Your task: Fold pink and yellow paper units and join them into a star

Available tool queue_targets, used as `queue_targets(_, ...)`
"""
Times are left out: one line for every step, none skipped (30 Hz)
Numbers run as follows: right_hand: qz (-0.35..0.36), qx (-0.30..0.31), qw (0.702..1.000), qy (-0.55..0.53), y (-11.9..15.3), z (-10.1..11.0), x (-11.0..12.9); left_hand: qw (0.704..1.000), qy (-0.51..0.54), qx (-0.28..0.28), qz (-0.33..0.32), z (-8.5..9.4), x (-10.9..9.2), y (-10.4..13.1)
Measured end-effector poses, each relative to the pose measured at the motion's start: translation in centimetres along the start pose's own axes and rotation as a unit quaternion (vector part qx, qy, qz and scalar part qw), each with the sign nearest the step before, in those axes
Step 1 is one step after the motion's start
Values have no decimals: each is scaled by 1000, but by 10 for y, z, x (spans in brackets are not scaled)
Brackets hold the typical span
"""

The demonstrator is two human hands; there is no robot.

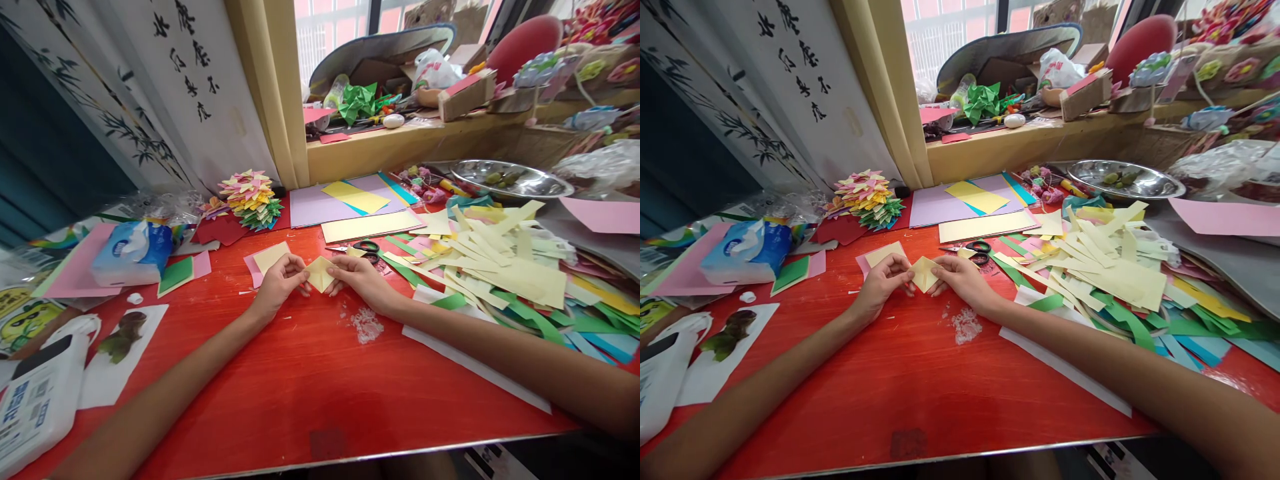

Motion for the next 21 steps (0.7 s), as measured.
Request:
queue_targets(3, -3, 1000, 1, 0, 0, 0, 1000, -2, 5, 2, -1, 0, 0)
queue_targets(7, -2, 1000, 6, 0, 1, 0, 1000, -5, 12, 4, -1, 0, 0)
queue_targets(11, 2, 1000, 12, 0, 1, 1, 1000, -9, 21, 5, -2, 0, 0)
queue_targets(16, 6, 1000, 21, 0, 0, 1, 999, -14, 31, 6, -2, 0, 0)
queue_targets(19, 9, 999, 30, 0, 0, 1, 999, -18, 38, 6, -3, -1, 0)
queue_targets(21, 10, 999, 37, 1, 0, 1, 999, -23, 44, 6, -3, -1, 0)
queue_targets(22, 9, 999, 41, 1, 0, 2, 999, -28, 45, 6, -3, -1, 1)
queue_targets(22, 7, 999, 44, 1, 0, 2, 999, -32, 44, 6, -4, -1, 1)
queue_targets(22, 7, 999, 46, 1, 1, 2, 998, -37, 40, 5, -4, -2, 1)
queue_targets(22, 8, 999, 48, 0, 1, 2, 998, -45, 38, 4, -4, -2, 2)
queue_targets(24, 10, 998, 51, 0, 0, 2, 998, -57, 38, 2, -4, -3, 3)
queue_targets(25, 12, 998, 56, 0, 0, 2, 997, -72, 38, -2, -4, -4, 4)
queue_targets(27, 15, 998, 63, 0, 0, 2, 995, -90, 38, -8, -4, -5, 4)
queue_targets(29, 17, 997, 71, 1, 0, 2, 993, -108, 39, -13, -4, -6, 5)
queue_targets(31, 20, 996, 79, 1, -1, 3, 991, -124, 40, -18, -4, -6, 6)
queue_targets(32, 23, 996, 85, 1, -1, 3, 990, -136, 43, -20, -4, -6, 6)
queue_targets(32, 28, 995, 88, 2, -1, 3, 989, -141, 46, -21, -4, -6, 7)
queue_targets(33, 32, 995, 88, 2, -2, 4, 989, -141, 50, -19, -4, -6, 7)
queue_targets(33, 35, 995, 88, 3, -2, 4, 989, -136, 56, -16, -5, -5, 7)
queue_targets(33, 35, 995, 87, 3, -2, 4, 990, -130, 61, -13, -5, -5, 7)
queue_targets(33, 34, 995, 88, 3, -2, 5, 990, -123, 64, -10, -5, -4, 7)
Point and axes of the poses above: each hand's wrist, its own y-axis away from the middle knuckle, its own z-axis out of the back of the hand, x = y × z, the point moved 2 cm from there along -y, towards the middle knuckle, and after that the axes turned 11 degrees about -z, right-handed, at the moved point
